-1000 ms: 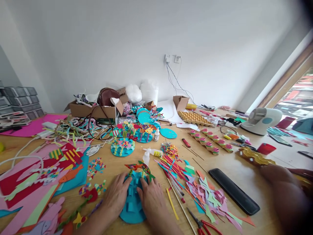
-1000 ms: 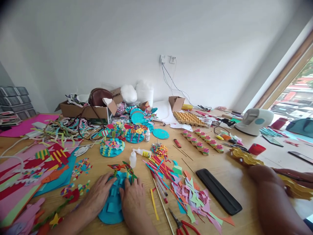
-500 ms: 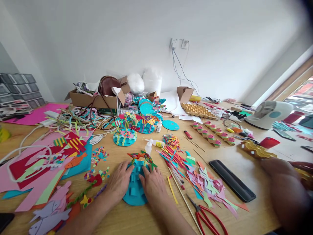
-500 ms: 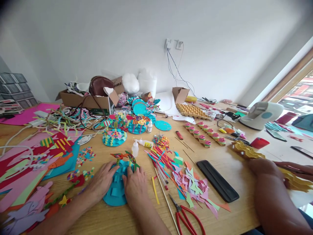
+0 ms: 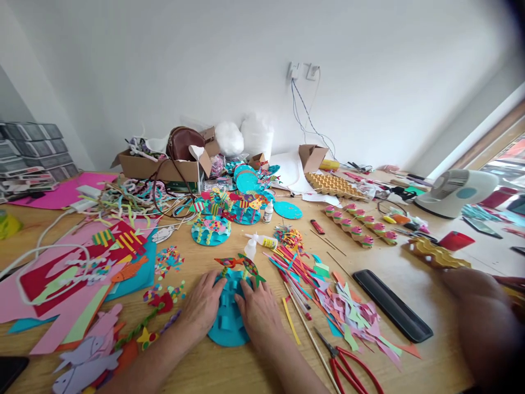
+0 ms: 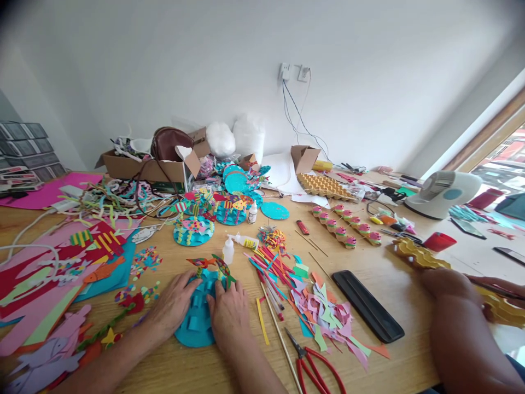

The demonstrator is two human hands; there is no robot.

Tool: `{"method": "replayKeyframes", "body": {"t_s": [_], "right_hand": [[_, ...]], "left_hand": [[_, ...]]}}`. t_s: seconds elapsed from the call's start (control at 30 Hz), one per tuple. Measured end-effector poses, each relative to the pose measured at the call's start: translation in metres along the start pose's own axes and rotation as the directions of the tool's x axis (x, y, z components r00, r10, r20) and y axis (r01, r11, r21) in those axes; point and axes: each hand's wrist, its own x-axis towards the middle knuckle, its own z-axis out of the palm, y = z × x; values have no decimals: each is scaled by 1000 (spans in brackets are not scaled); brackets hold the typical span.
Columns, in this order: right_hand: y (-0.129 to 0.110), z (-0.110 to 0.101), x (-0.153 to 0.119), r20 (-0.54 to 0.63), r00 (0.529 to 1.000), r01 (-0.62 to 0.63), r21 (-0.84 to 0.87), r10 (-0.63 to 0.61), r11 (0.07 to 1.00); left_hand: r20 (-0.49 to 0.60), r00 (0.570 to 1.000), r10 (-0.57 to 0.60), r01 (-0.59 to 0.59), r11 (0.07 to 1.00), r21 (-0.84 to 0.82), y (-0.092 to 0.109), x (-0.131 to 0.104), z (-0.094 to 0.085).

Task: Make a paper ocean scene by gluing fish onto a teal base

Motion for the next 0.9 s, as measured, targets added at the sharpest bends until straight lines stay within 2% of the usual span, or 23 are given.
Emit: {"method": "replayKeyframes", "body": {"t_s": [0.27, 0.53, 0.73, 0.9], "right_hand": [[1, 1, 0, 8, 1000, -2, 5, 2, 1000], [0, 2, 3, 8, 1000, -6, 9, 6, 1000], [-4, 1, 4, 24, 1000, -17, 9, 17, 1000], [-7, 0, 6, -4, 1000, 0, 3, 0, 1000]], "left_hand": [[-19, 1000, -1, 1, 1000, -2, -3, 1, 6], [9, 1000, -29, 29, 999, -14, 2, -1, 0], [-8, 1000, -12, 12, 1000, -16, -2, 3, 7], [18, 999, -44, 44, 999, -20, -2, 5, -1]]}}
